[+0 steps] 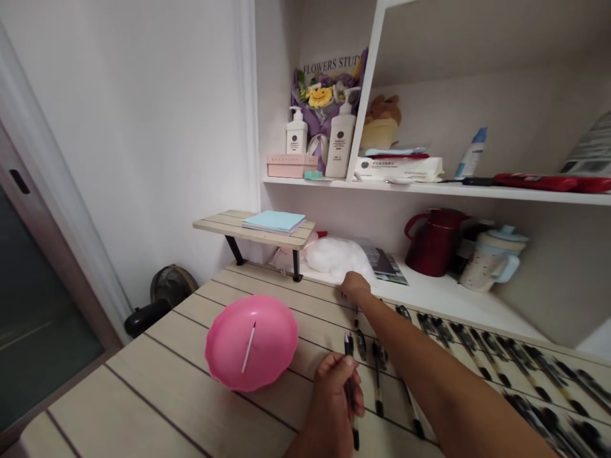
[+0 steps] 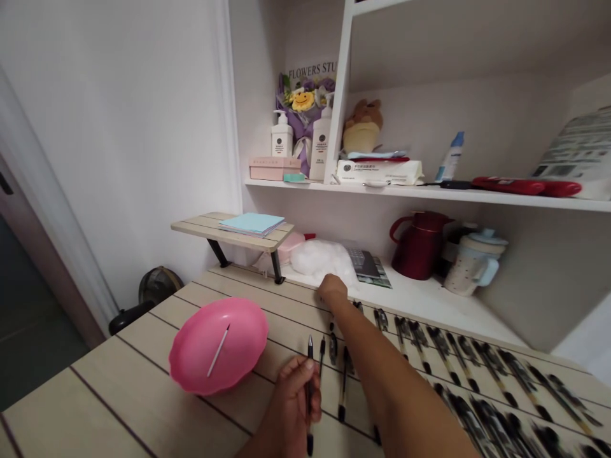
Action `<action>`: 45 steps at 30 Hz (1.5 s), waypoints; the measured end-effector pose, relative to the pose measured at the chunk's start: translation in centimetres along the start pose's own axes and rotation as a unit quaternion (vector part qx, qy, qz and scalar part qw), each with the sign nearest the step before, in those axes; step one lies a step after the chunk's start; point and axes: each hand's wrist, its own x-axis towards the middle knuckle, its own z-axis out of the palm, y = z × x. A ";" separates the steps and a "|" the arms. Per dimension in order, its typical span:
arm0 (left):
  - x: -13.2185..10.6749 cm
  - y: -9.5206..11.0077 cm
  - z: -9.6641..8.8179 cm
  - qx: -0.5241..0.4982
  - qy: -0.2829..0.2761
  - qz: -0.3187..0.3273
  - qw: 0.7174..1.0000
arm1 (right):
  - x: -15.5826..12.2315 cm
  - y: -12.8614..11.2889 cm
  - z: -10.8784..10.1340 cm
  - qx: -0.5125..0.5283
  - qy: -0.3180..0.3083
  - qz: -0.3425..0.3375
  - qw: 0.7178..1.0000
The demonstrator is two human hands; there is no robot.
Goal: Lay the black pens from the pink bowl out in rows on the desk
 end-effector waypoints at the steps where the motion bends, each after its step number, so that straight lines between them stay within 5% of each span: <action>1: 0.0 0.0 0.0 -0.001 0.002 -0.003 1.000 | 0.0 0.0 0.2 -0.001 -0.003 0.001 1.000; 8: 0.0 0.2 0.0 -0.015 0.004 -0.006 1.000 | -1.0 -0.3 -1.6 0.054 -0.012 -0.018 0.998; 13: -0.2 0.6 0.1 -0.010 0.003 -0.012 1.000 | -7.2 0.4 -3.8 0.153 -0.055 -0.053 0.985; 17: -0.5 0.6 0.3 0.001 -0.010 0.004 1.000 | -14.7 1.0 -4.6 0.410 -0.146 -0.036 0.900; 21: -0.7 0.5 0.3 0.023 -0.031 0.042 0.998 | -18.4 1.4 -4.4 0.490 -0.182 -0.033 0.852; 27: -1.1 0.6 -0.1 0.063 -0.029 0.036 0.997 | -18.9 2.3 -3.8 0.471 -0.129 -0.054 0.871; 36: -1.2 0.7 -0.1 0.071 -0.058 0.024 0.995 | -20.1 1.6 -4.5 0.467 -0.215 -0.043 0.857; 45: -1.2 2.4 -0.1 0.033 -0.122 -0.034 0.991 | -19.6 1.3 -4.4 0.581 -0.227 -0.032 0.781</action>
